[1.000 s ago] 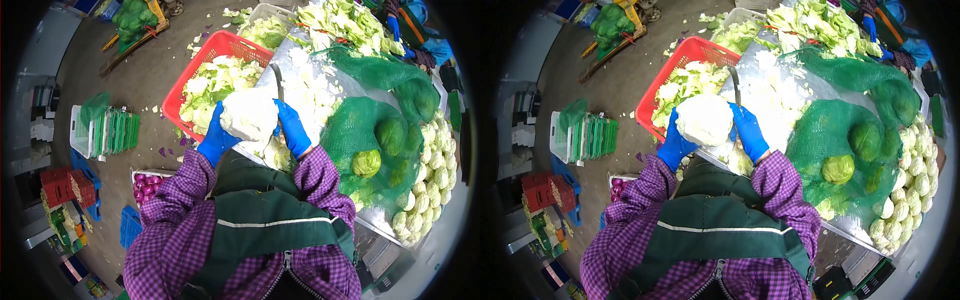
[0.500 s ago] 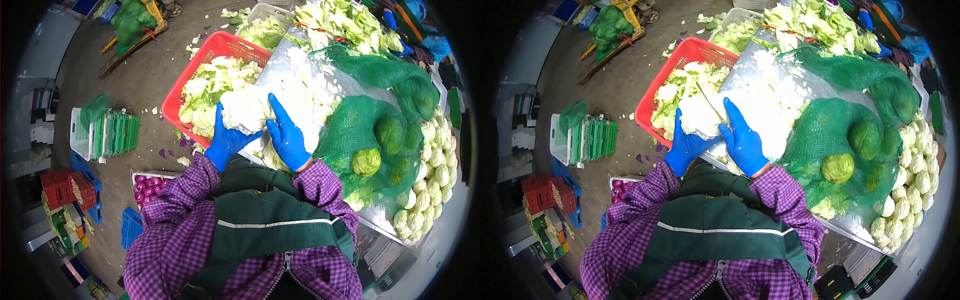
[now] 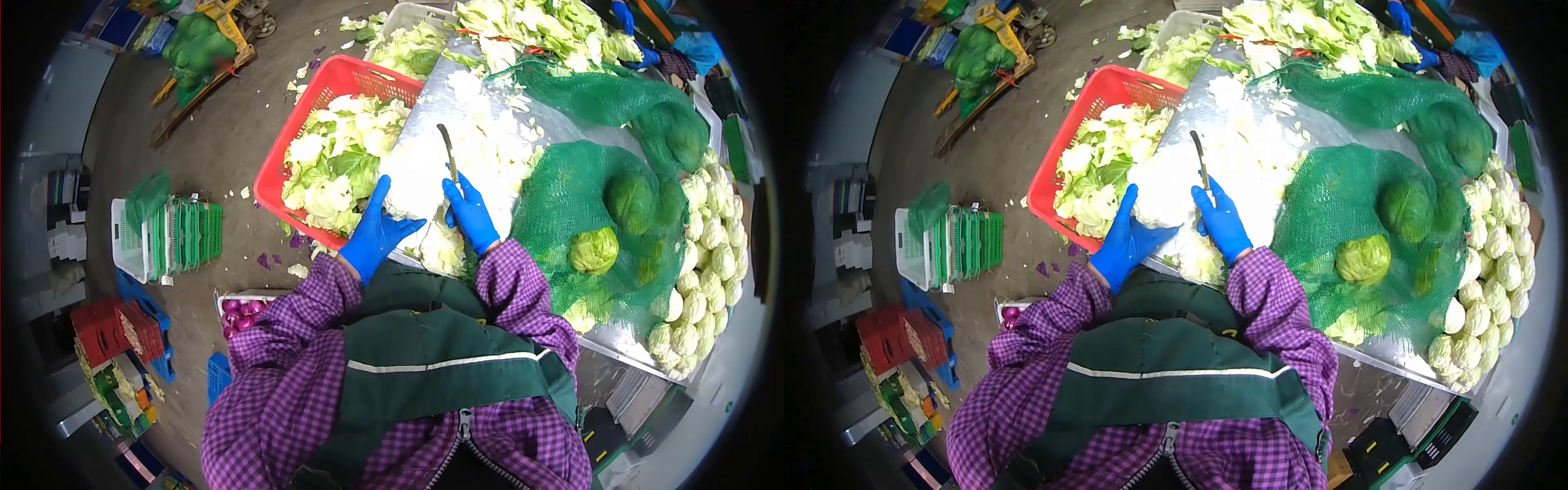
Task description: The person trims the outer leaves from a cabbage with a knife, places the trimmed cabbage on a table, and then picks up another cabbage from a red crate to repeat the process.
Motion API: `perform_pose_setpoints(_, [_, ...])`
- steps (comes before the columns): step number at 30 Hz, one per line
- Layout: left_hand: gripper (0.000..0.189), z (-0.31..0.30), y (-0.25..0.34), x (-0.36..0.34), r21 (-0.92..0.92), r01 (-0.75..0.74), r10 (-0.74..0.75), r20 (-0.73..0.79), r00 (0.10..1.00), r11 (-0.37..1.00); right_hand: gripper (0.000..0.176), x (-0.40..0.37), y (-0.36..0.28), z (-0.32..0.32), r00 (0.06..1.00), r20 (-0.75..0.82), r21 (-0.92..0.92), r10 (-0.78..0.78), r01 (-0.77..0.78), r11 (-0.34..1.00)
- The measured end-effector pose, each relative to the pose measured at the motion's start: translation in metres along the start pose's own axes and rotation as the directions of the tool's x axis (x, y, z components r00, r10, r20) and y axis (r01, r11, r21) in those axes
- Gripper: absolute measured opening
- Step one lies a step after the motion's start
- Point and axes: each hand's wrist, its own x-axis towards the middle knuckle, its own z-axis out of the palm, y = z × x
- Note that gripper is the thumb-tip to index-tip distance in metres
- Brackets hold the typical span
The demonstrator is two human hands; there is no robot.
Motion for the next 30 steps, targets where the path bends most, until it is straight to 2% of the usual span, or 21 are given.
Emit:
perform_pose_setpoints(1, [0.067,-0.005,0.000,0.007,0.041,-0.030,0.031,-0.015,0.999,0.999,0.057,0.001,-0.001,-0.003,1.000,0.028,-0.091,0.014,-0.012,0.996])
perform_pose_setpoints(2, [0.067,-0.010,0.001,0.013,0.084,-0.059,0.062,-0.027,0.998,0.995,0.057,0.004,0.007,-0.004,1.000,0.023,-0.086,0.012,-0.010,0.996])
perform_pose_setpoints(3, [0.067,-0.008,0.001,0.013,0.087,-0.054,0.056,-0.029,0.998,0.995,0.057,0.002,0.011,0.001,0.961,0.004,-0.329,-0.275,0.261,0.907])
perform_pose_setpoints(4, [0.068,-0.007,0.000,0.011,0.053,-0.008,0.012,-0.068,0.998,0.999,0.057,-0.002,0.016,0.004,0.846,0.057,-0.548,-0.530,0.470,0.692])
perform_pose_setpoints(5, [0.068,-0.006,0.000,0.010,0.019,0.039,-0.036,-0.104,0.994,0.999,0.058,-0.007,0.019,0.000,0.919,0.069,-0.489,-0.389,0.371,0.789])
perform_pose_setpoints(6, [0.068,0.001,0.001,0.006,0.020,0.050,-0.048,-0.105,0.993,0.999,0.058,-0.008,0.021,-0.002,0.921,0.059,-0.491,-0.385,0.362,0.792])
perform_pose_setpoints(7, [0.075,0.011,0.001,-0.003,0.399,-0.005,0.099,-0.215,0.972,0.917,0.058,-0.008,0.024,-0.004,0.919,0.045,-0.497,-0.392,0.361,0.789])
perform_pose_setpoints(8, [0.081,0.016,0.002,-0.007,0.724,-0.011,0.277,-0.250,0.928,0.689,0.057,-0.004,0.027,-0.005,0.913,0.034,-0.501,-0.406,0.367,0.784])
perform_pose_setpoints(9, [0.103,-0.005,-0.003,0.002,0.866,-0.447,0.547,0.268,0.793,0.224,0.058,0.001,0.032,-0.008,0.903,0.054,-0.483,-0.426,0.397,0.780])
perform_pose_setpoints(10, [0.103,-0.003,0.004,0.004,0.868,-0.444,0.540,0.270,0.797,0.222,0.058,-0.001,0.032,-0.008,0.904,0.046,-0.481,-0.426,0.394,0.783])
perform_pose_setpoints(11, [0.112,-0.001,0.016,0.008,0.879,-0.435,0.521,0.468,0.714,-0.195,0.056,-0.005,0.033,-0.008,0.907,0.036,-0.558,-0.420,0.367,0.744])
perform_pose_setpoints(12, [0.120,0.002,0.025,0.013,0.733,-0.359,0.420,0.644,0.640,-0.577,0.054,-0.009,0.028,-0.007,0.909,0.032,-0.631,-0.415,0.341,0.697])
perform_pose_setpoints(13, [0.127,0.006,0.029,0.019,0.763,-0.388,0.392,0.615,0.685,-0.517,0.054,-0.013,0.022,-0.004,0.906,0.032,-0.630,-0.422,0.346,0.695])
perform_pose_setpoints(14, [0.127,0.008,0.030,0.023,0.764,-0.387,0.394,0.613,0.685,-0.517,0.051,-0.021,0.017,-0.001,0.886,0.021,-0.702,-0.462,0.343,0.624])
perform_pose_setpoints(15, [0.127,0.012,0.026,0.025,0.822,-0.368,0.435,0.549,0.713,-0.435,0.048,-0.030,0.015,0.001,0.868,0.016,-0.768,-0.497,0.329,0.549])
perform_pose_setpoints(16, [0.126,0.016,0.024,0.029,0.866,-0.353,0.466,0.490,0.736,-0.353,0.048,-0.033,0.014,0.001,0.867,0.013,-0.770,-0.498,0.327,0.548])
perform_pose_setpoints(18, [0.126,0.017,0.020,0.031,0.851,-0.343,0.469,0.510,0.721,-0.398,0.043,-0.040,0.014,0.000,0.841,0.054,-0.825,-0.538,0.340,0.450])
perform_pose_setpoints(20, [0.124,0.026,0.017,0.027,0.798,-0.228,0.437,0.516,0.736,-0.558,0.038,-0.039,0.022,-0.001,0.826,0.061,-0.816,-0.560,0.364,0.449])
perform_pose_setpoints(23, [0.120,0.042,0.015,0.027,0.848,-0.169,0.430,0.415,0.802,-0.503,0.034,-0.037,0.024,-0.003,0.868,0.028,-0.878,-0.496,0.259,0.402])
perform_pose_setpoints(26, [0.117,0.044,0.016,0.036,0.837,-0.105,0.439,0.384,0.812,-0.537,0.032,-0.043,0.016,0.000,0.885,-0.026,-0.857,-0.465,0.219,0.466])
perform_pose_setpoints(30, [0.114,0.052,0.021,0.041,0.849,-0.094,0.418,0.349,0.839,-0.520,0.023,-0.037,0.024,-0.002,0.906,-0.051,-0.892,-0.420,0.148,0.428])
